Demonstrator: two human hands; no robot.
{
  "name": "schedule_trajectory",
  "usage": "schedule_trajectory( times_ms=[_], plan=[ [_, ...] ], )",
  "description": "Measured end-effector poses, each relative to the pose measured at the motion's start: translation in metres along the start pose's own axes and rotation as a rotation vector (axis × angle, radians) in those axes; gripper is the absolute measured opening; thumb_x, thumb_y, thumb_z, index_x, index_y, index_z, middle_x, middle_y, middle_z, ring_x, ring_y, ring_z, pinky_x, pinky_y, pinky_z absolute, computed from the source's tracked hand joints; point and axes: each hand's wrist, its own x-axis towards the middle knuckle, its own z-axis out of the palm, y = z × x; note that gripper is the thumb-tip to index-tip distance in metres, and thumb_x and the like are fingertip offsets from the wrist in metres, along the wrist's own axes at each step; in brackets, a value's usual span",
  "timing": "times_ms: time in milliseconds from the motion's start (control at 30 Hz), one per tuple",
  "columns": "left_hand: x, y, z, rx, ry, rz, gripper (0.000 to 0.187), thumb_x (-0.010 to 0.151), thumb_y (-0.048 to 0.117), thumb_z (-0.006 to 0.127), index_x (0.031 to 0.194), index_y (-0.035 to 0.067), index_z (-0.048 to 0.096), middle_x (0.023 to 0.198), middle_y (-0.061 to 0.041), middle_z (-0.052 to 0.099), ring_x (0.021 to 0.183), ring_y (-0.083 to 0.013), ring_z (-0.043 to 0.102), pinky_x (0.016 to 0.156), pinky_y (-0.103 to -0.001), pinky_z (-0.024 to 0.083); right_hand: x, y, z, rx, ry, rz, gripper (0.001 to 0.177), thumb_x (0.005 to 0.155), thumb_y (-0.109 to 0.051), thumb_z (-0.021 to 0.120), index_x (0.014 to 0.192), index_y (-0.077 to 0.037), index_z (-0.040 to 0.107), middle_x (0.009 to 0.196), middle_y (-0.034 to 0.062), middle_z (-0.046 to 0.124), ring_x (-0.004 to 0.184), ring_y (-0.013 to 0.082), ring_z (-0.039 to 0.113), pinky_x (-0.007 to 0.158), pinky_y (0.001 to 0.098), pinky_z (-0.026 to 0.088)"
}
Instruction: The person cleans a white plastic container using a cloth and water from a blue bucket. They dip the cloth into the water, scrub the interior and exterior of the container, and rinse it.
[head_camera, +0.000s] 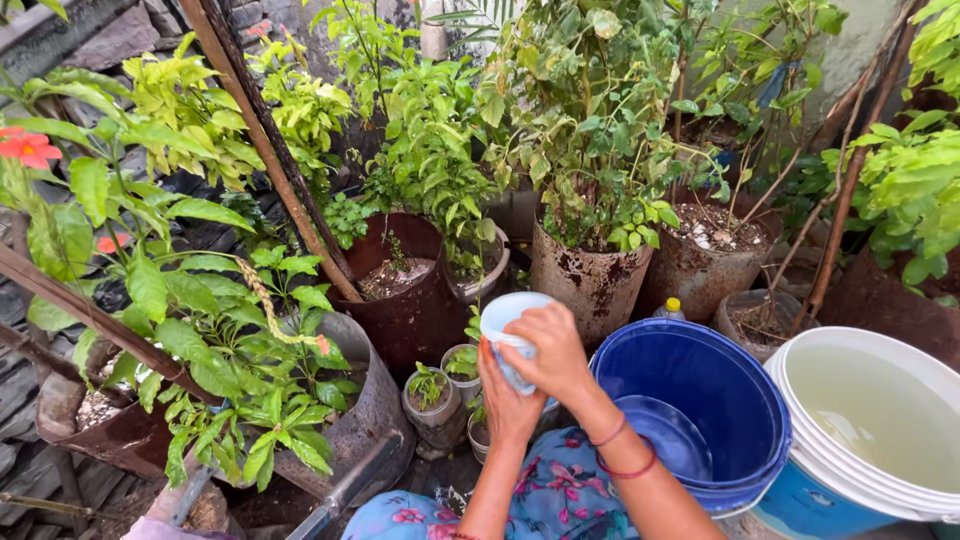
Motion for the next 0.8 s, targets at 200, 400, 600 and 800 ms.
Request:
schedule_trajectory(
  times_ms=[200, 400, 600, 800],
  plan=[
    [0.035, 0.092, -0.023, -0.134, 0.126, 0.449, 0.112, 0.091, 0.031, 0.083, 0.168, 0.021, 0.002, 0.164, -0.031, 0.032, 0.148, -0.0515, 0.043, 0.123, -0.054, 0.042, 0.029, -0.073, -0.100, -0.102, 0.261, -0.134, 0.018, 0.080, -0.024, 0.081, 0.092, -0.011, 0.074, 0.106, 0.0046, 0.074, 0.114, 0.0293, 0.063, 0.108, 0.0517, 0.039],
    [0.072, 0.146, -0.057, -0.105, 0.212, 0.624, 0.102, 0.093, 0.032, 0.076, 0.170, 0.033, 0.009, 0.158, -0.028, 0.041, 0.146, -0.0501, 0.050, 0.120, -0.055, 0.048, 0.045, -0.100, -0.141, -0.206, 0.543, -0.194, 0.024, 0.083, -0.029, 0.084, 0.101, -0.017, 0.073, 0.129, 0.0035, 0.059, 0.127, 0.0342, 0.050, 0.112, 0.0498, 0.043],
    [0.159, 0.031, -0.017, -0.041, -0.040, -0.343, 0.101, 0.075, 0.040, 0.079, 0.159, 0.020, 0.026, 0.151, -0.021, 0.049, 0.129, -0.0434, 0.055, 0.101, -0.048, 0.050, 0.161, 0.046, 0.051, -0.104, -0.180, 0.148, 0.046, 0.081, -0.044, 0.078, 0.108, -0.008, 0.070, 0.113, 0.0163, 0.070, 0.110, 0.0379, 0.061, 0.098, 0.0474, 0.047],
    [0.077, -0.018, 0.048, -0.100, -0.069, -0.335, 0.109, 0.079, 0.037, 0.079, 0.162, 0.004, 0.018, 0.155, -0.030, 0.037, 0.138, -0.0469, 0.046, 0.111, -0.046, 0.043, 0.063, 0.113, 0.098, -0.164, -0.282, 0.292, 0.034, 0.074, -0.035, 0.078, 0.099, -0.012, 0.076, 0.111, 0.0070, 0.073, 0.121, 0.0358, 0.057, 0.091, 0.0559, 0.040]
  ],
)
